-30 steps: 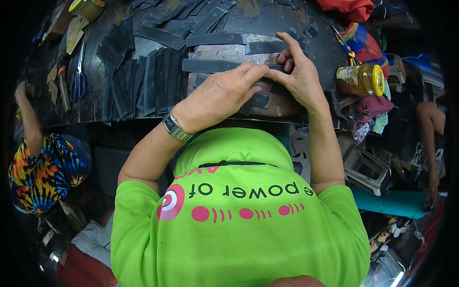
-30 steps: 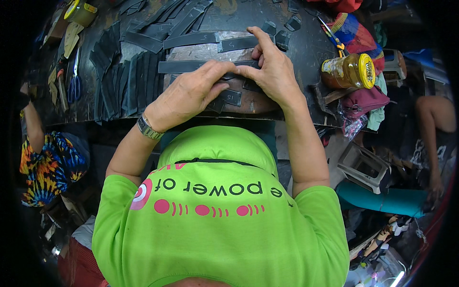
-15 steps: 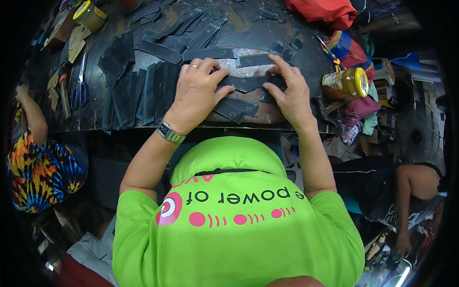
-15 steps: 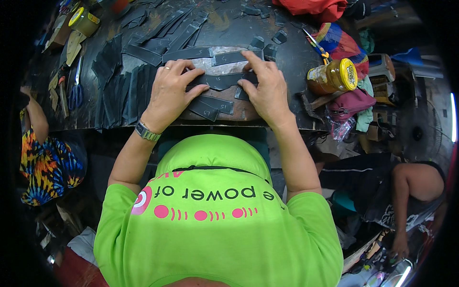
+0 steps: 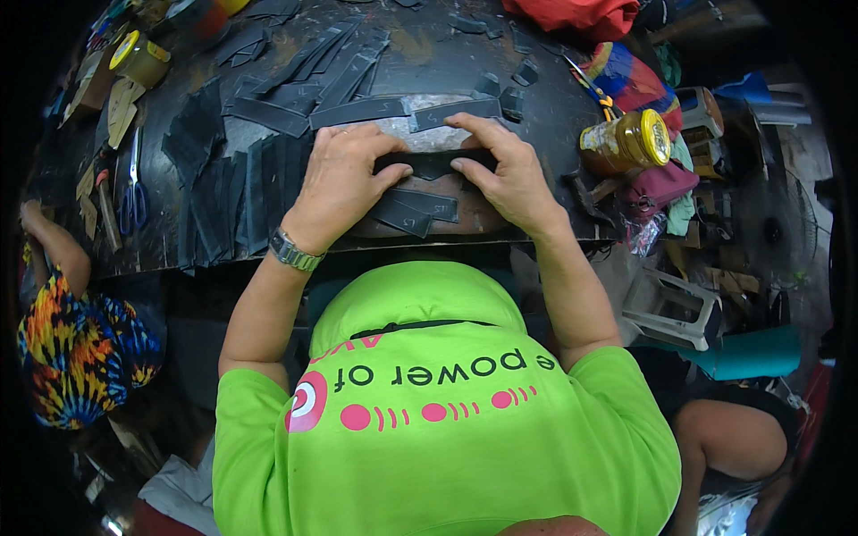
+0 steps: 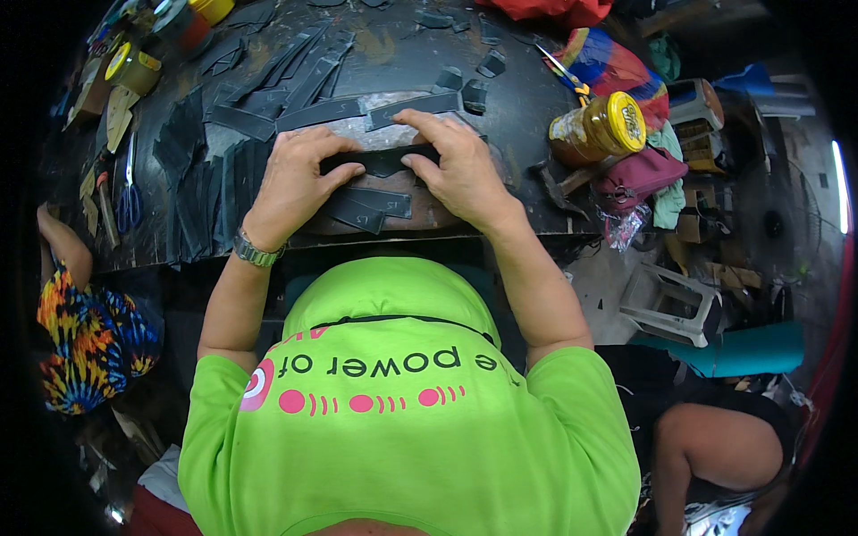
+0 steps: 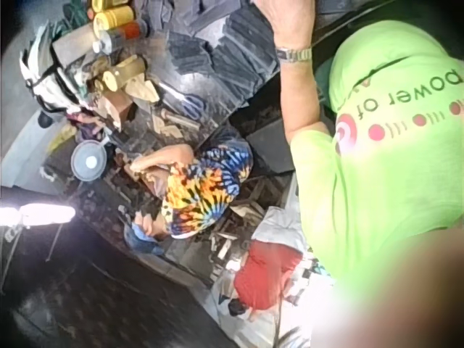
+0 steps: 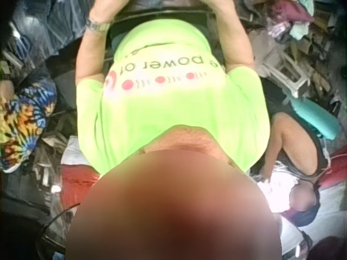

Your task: The person handles small black rubber pieces on a workbench, aligns them, and uses scissors to trim edges. They repeatedly pick up pieces, compare sizes, and cut them to match a target length.

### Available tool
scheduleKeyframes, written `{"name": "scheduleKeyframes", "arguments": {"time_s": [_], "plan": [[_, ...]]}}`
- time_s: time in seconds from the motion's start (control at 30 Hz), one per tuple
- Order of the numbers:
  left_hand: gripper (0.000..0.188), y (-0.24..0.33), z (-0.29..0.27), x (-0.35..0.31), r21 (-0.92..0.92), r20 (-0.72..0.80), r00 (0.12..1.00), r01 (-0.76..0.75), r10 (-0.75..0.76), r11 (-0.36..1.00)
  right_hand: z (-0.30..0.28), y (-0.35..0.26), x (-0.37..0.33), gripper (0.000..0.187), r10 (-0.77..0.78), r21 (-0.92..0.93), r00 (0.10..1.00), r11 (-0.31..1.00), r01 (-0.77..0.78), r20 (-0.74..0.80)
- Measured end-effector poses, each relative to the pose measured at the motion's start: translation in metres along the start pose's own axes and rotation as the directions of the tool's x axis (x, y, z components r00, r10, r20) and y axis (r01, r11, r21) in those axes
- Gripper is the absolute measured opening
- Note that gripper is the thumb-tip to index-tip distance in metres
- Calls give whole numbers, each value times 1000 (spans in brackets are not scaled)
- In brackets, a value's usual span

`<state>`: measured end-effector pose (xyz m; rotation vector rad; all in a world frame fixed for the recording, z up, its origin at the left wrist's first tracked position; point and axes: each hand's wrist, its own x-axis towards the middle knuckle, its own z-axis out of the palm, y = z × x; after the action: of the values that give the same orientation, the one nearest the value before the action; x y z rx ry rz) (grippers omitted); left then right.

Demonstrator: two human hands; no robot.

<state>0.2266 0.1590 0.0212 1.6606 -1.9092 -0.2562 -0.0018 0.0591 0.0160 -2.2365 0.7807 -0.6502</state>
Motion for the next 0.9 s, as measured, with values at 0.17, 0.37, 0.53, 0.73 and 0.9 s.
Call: {"name": "scheduleKeyframes", "arguments": {"time_s": [0.17,0.37,0.53,0.73,0.9], "plan": [[18,0,0,6,-13,58,998,-3,4,1000,6,-2,0,48,0,81,1000,997,1,-16],[16,12,1,15,-43,55,997,-51,53,998,-4,-13,1,47,-98,95,994,990,102,-47],[27,24,-11,29,-54,-174,975,-152,141,987,-67,-28,-2,47,15,150,1000,989,-17,12],[42,23,-29,26,14,-322,935,-153,149,988,-217,20,29,49,45,-192,997,980,-56,-64],[25,13,-15,7,-19,-177,978,-113,108,993,-286,123,30,51,393,-213,915,890,-403,-89]]}}
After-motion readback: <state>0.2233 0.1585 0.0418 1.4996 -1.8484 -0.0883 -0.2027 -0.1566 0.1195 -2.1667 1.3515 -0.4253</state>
